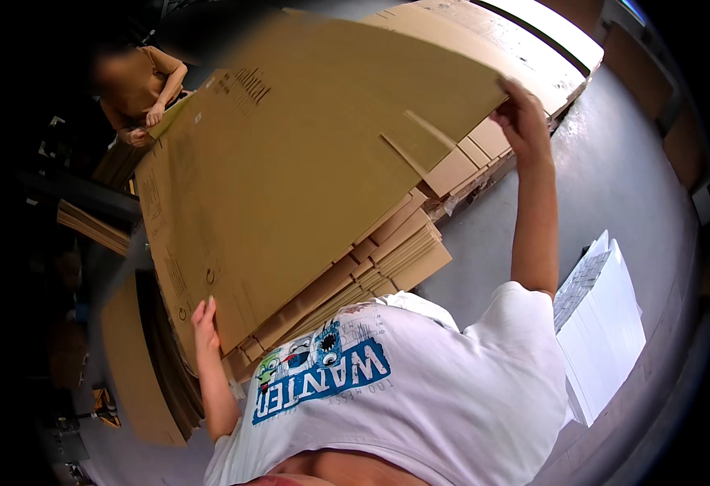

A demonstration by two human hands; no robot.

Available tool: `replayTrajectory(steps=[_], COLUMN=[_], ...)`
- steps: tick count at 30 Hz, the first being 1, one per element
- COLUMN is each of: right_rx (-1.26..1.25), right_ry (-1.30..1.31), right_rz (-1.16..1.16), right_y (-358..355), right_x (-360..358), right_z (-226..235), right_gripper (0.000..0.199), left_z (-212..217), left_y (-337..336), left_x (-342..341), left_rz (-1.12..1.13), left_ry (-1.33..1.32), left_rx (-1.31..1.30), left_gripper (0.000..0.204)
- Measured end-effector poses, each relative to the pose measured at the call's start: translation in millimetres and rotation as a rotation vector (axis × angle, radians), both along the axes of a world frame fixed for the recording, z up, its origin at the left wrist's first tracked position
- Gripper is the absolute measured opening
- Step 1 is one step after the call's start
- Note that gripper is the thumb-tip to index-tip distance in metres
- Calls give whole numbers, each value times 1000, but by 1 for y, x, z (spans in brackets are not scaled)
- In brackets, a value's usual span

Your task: The person repeatedly picks up flat cardboard sheets from a pile on the floor and stacks them onto a growing pile. They handle the cardboard by hand, aligning the sheets as they place them. Another person is visible in the background working on a separate task.

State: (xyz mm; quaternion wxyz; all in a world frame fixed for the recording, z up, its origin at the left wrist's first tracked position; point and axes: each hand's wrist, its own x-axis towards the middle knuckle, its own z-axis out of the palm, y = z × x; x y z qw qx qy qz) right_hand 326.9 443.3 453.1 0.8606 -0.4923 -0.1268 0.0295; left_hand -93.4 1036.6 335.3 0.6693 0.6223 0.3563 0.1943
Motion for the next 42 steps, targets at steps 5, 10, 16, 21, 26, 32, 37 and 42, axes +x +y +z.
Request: replayTrajectory(steps=[5,10,16,21,26,32,37,42], right_rx=[82,-230,-445,-582,-541,-1042,-1730,-1507], right_ry=[60,274,359,422,493,534,-105,-415], right_rz=[-141,8,-321,-313,-252,-170,-388,-155], right_y=[2,106,50,2,-9,-7,44,165], right_x=[-33,-43,43,59,50,51,5,-77], right_z=[-27,-77,-170,-246,-283,-270,-161,-113], right_gripper=[67,37,31,26,13,23,35,47], left_z=[4,-23,-22,38,20,-4,-23,-32], left_y=[-163,-286,-334,-300,-169,-24,8,11], left_x=[239,400,414,320,192,-11,-108,-91], left_rz=[-80,150,-669,-541,-22,536,679,704], left_ry=[-272,-181,222,-305,-215,722,1265,1225], left_rx=[-68,232,19,88,644,1365,1246,1180], left_gripper=[21,21,23,29,26,36,45,41])
